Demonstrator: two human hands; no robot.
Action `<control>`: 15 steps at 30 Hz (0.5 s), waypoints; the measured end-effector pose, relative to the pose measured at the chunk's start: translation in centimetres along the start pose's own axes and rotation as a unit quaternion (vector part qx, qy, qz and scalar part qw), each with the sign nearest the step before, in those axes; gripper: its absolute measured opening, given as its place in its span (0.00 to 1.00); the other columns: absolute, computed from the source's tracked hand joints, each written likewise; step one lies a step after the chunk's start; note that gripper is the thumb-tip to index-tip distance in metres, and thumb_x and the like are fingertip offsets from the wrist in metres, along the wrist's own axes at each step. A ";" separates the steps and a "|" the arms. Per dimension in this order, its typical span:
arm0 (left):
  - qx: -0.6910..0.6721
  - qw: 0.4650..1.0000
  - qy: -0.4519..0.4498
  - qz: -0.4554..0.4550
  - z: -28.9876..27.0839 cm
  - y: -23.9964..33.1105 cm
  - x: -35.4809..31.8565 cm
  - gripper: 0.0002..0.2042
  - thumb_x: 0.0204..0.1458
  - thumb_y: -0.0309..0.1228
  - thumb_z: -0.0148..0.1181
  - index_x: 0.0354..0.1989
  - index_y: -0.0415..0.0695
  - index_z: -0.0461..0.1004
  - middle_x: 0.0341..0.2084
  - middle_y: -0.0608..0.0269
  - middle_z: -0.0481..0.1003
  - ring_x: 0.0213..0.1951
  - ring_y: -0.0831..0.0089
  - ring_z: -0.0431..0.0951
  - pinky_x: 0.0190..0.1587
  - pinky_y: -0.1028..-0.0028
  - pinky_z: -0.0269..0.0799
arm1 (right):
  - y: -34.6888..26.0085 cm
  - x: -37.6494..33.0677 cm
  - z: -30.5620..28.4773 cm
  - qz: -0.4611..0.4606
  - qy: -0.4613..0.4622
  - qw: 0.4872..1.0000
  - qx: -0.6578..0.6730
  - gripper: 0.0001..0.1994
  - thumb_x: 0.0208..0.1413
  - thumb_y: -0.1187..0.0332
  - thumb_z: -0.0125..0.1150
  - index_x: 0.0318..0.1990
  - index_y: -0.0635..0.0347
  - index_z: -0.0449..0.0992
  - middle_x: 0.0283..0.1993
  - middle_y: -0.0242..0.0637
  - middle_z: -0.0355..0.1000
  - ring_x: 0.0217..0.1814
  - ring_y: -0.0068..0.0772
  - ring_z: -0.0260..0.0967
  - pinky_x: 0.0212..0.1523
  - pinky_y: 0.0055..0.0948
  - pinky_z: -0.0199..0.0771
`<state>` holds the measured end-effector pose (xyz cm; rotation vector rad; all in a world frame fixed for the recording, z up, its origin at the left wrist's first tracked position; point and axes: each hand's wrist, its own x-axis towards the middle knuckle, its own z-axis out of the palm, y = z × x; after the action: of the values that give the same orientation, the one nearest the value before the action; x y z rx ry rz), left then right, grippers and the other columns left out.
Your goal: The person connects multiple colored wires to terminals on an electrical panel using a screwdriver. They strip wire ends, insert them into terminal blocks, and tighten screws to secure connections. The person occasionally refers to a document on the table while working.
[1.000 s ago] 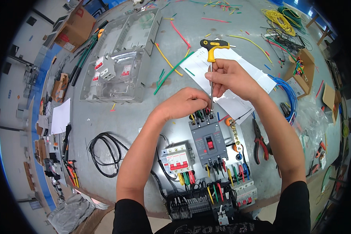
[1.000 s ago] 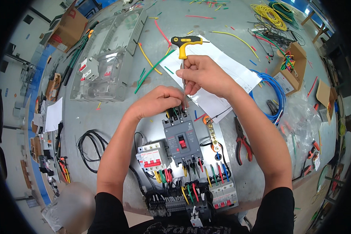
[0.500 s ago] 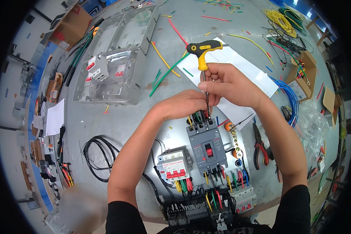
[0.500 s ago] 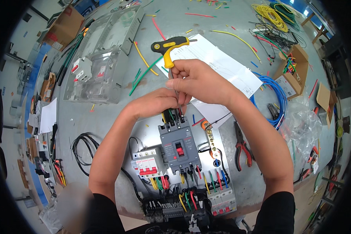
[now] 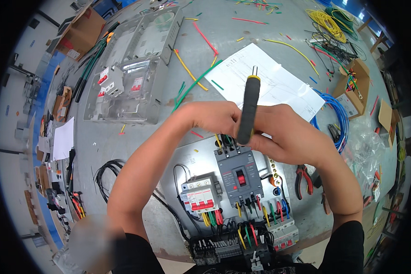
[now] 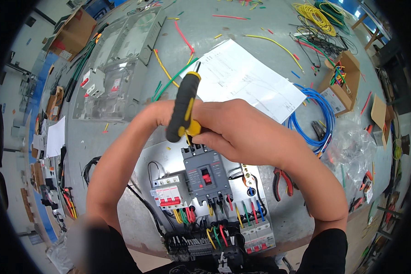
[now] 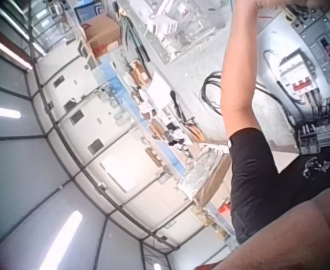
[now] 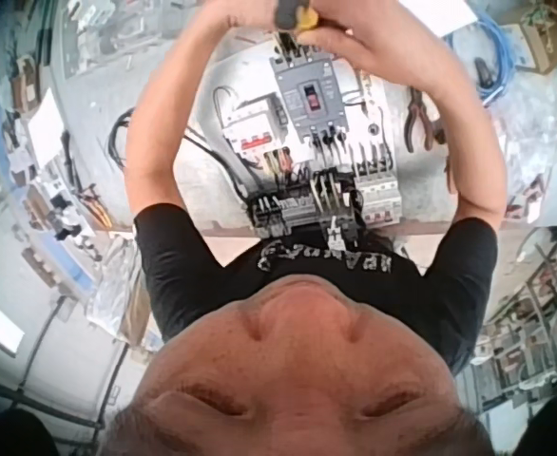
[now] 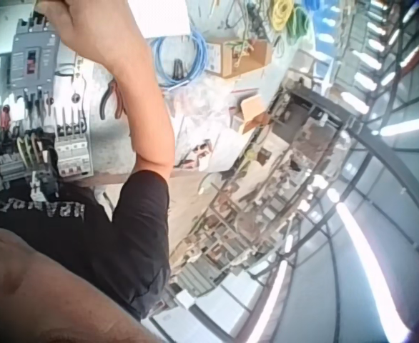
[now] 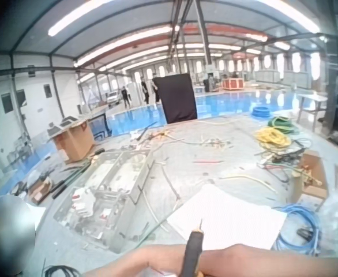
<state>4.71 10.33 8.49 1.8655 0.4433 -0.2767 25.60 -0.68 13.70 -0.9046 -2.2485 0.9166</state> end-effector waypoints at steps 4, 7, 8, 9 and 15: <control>-0.070 0.995 0.068 -0.003 1.9 -3.4 1.3 0.13 0.54 0.37 0.68 0.42 0.41 0.88 0.32 0.64 0.84 0.36 0.76 0.79 0.44 0.72 0.74 | 0.9 -1.2 0.3 0.027 0.031 0.999 0.012 0.05 0.62 0.70 0.68 0.41 0.61 0.80 0.39 0.39 0.79 0.39 0.46 0.79 0.42 0.39 0.78; -0.118 0.988 0.082 -0.051 2.2 -3.8 1.0 0.11 0.55 0.34 0.67 0.40 0.40 0.87 0.34 0.64 0.83 0.39 0.76 0.79 0.47 0.73 0.74 | 1.1 -1.6 0.4 0.057 0.044 0.997 0.025 0.05 0.63 0.70 0.68 0.39 0.62 0.79 0.39 0.38 0.79 0.38 0.42 0.79 0.42 0.37 0.77; -0.125 0.987 0.087 -0.054 2.3 -3.7 0.8 0.11 0.54 0.33 0.67 0.40 0.40 0.87 0.35 0.64 0.83 0.39 0.76 0.80 0.47 0.73 0.74 | 1.1 -1.6 0.3 0.057 0.046 0.997 0.018 0.06 0.63 0.70 0.68 0.39 0.62 0.79 0.39 0.38 0.79 0.38 0.42 0.79 0.42 0.37 0.77; -0.132 0.985 0.093 -0.058 2.3 -3.5 0.6 0.11 0.54 0.32 0.67 0.40 0.40 0.87 0.35 0.64 0.83 0.40 0.76 0.80 0.47 0.73 0.74 | 0.9 -1.4 0.3 0.066 0.046 0.996 0.033 0.06 0.63 0.70 0.68 0.39 0.62 0.79 0.38 0.38 0.79 0.38 0.42 0.78 0.42 0.36 0.77; -0.123 0.985 0.115 0.024 2.3 -2.8 -0.6 0.12 0.54 0.32 0.66 0.42 0.37 0.85 0.34 0.64 0.82 0.40 0.75 0.79 0.47 0.73 0.74 | 0.9 -0.8 1.2 0.039 0.065 0.997 0.030 0.06 0.61 0.71 0.71 0.38 0.63 0.79 0.36 0.39 0.78 0.36 0.42 0.77 0.40 0.36 0.78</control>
<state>2.97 8.84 5.54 1.6690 0.5631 0.0271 25.64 -1.30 12.11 -1.0010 -2.0778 0.9271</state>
